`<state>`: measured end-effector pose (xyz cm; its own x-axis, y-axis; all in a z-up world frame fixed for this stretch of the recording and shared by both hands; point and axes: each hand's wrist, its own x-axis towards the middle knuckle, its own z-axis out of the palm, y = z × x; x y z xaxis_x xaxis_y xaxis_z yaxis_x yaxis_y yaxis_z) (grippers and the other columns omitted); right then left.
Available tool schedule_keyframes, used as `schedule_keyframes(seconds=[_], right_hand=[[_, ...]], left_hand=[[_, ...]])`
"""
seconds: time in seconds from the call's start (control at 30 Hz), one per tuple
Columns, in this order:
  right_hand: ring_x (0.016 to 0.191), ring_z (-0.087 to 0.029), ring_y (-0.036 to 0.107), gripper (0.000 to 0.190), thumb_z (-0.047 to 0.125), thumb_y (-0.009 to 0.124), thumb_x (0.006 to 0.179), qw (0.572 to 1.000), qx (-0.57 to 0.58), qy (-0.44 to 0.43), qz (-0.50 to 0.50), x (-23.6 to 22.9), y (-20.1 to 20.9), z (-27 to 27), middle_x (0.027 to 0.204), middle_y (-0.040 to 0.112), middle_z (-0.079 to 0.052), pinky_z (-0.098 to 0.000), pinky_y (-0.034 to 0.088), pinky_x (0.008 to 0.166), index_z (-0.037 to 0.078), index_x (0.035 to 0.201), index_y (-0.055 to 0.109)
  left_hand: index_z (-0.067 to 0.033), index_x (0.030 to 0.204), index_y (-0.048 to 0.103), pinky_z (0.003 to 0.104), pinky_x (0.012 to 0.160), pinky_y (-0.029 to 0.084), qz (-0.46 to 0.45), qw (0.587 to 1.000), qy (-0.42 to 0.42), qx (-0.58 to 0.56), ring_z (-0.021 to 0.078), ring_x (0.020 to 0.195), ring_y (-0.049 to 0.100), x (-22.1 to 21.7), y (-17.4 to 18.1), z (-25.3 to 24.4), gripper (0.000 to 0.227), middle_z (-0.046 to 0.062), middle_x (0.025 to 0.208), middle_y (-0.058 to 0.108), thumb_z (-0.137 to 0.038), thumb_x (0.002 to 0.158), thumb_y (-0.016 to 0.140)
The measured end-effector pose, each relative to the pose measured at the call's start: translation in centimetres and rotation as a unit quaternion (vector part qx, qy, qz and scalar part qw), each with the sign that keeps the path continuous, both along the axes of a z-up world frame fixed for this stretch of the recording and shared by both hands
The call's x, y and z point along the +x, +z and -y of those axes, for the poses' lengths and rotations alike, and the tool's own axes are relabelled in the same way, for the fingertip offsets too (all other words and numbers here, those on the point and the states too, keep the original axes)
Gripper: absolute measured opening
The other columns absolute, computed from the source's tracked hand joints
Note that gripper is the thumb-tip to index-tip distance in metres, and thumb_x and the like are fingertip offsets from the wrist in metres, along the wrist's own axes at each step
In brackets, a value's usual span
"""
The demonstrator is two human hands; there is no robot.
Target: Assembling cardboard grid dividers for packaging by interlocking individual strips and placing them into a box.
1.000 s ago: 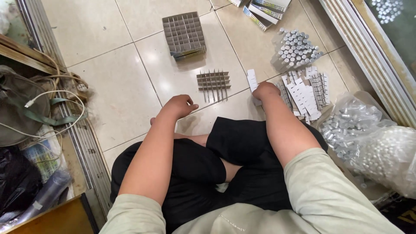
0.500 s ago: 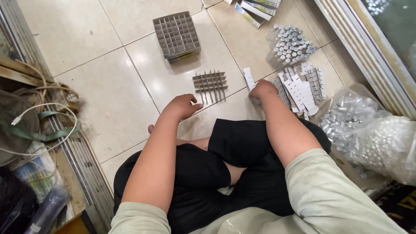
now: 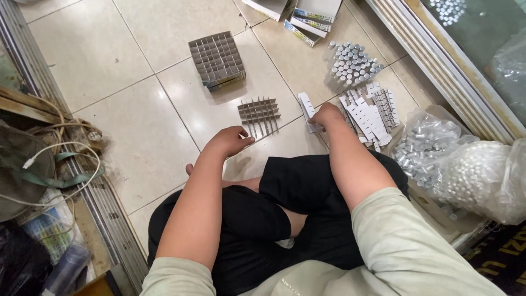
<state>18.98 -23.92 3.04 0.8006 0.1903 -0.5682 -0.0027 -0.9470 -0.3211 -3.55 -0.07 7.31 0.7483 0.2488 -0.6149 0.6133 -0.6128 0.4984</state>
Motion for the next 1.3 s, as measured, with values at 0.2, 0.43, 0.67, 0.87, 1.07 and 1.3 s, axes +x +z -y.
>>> schedule_keyframes(seconds=[0.2,0.43,0.67,0.87,1.07,1.3], right_hand=[[0.069,-0.036,0.076,0.039,0.018,0.081,0.084,1.000,-0.007,-0.011,0.003,0.0,-0.2,0.4,0.092,0.074,-0.029,-0.0487,0.062,0.062,-0.011,0.109,0.071],[0.069,-0.038,0.075,0.040,0.018,0.082,0.083,1.000,0.007,-0.023,0.011,0.8,-1.9,0.8,0.086,0.073,-0.029,-0.0489,0.062,0.060,-0.013,0.106,0.072],[0.069,-0.040,0.074,0.035,0.017,0.082,0.083,0.998,0.036,-0.038,0.017,0.6,-2.6,1.6,0.081,0.072,-0.031,-0.0484,0.061,0.058,-0.012,0.101,0.073],[0.068,-0.036,0.074,0.034,0.019,0.079,0.087,0.999,0.021,-0.009,0.025,0.5,-2.1,1.4,0.081,0.073,-0.027,-0.0477,0.060,0.062,-0.009,0.105,0.075],[0.066,-0.033,0.074,0.031,0.016,0.076,0.087,1.000,0.008,0.012,0.016,1.6,-3.5,2.0,0.081,0.073,-0.024,-0.0462,0.061,0.065,-0.008,0.107,0.075],[0.124,-0.044,0.063,0.068,0.037,0.082,0.083,0.996,-0.076,0.050,-0.023,-1.9,2.3,-0.7,0.126,0.069,-0.029,-0.0572,0.052,0.100,-0.010,0.129,0.065]], left_hand=[[-0.0163,0.132,0.068,0.045,0.103,0.053,0.001,1.000,0.003,0.014,0.0287,0.124,0.066,-0.8,2.9,0.8,0.054,0.009,0.123,0.075,-0.053,0.092,0.064],[-0.0171,0.132,0.068,0.045,0.101,0.053,0.034,0.999,0.008,-0.005,0.0288,0.122,0.067,0.4,4.6,1.4,0.053,0.009,0.121,0.075,-0.052,0.092,0.064],[-0.0160,0.132,0.067,0.046,0.101,0.053,0.010,1.000,-0.026,-0.013,0.0292,0.122,0.067,0.7,4.9,0.8,0.052,0.010,0.122,0.074,-0.050,0.093,0.063],[-0.0161,0.133,0.067,0.045,0.102,0.053,0.004,0.999,-0.031,-0.031,0.0290,0.124,0.066,0.7,5.1,0.4,0.052,0.011,0.123,0.073,-0.049,0.094,0.062],[-0.0169,0.132,0.067,0.045,0.103,0.052,-0.004,0.999,-0.024,-0.025,0.0294,0.125,0.065,1.6,1.8,-0.7,0.052,0.011,0.124,0.074,-0.051,0.093,0.063],[-0.0184,0.130,0.069,0.045,0.104,0.051,-0.022,0.999,-0.035,-0.016,0.0296,0.127,0.064,2.1,1.0,-0.8,0.051,0.011,0.127,0.073,-0.052,0.092,0.063]])
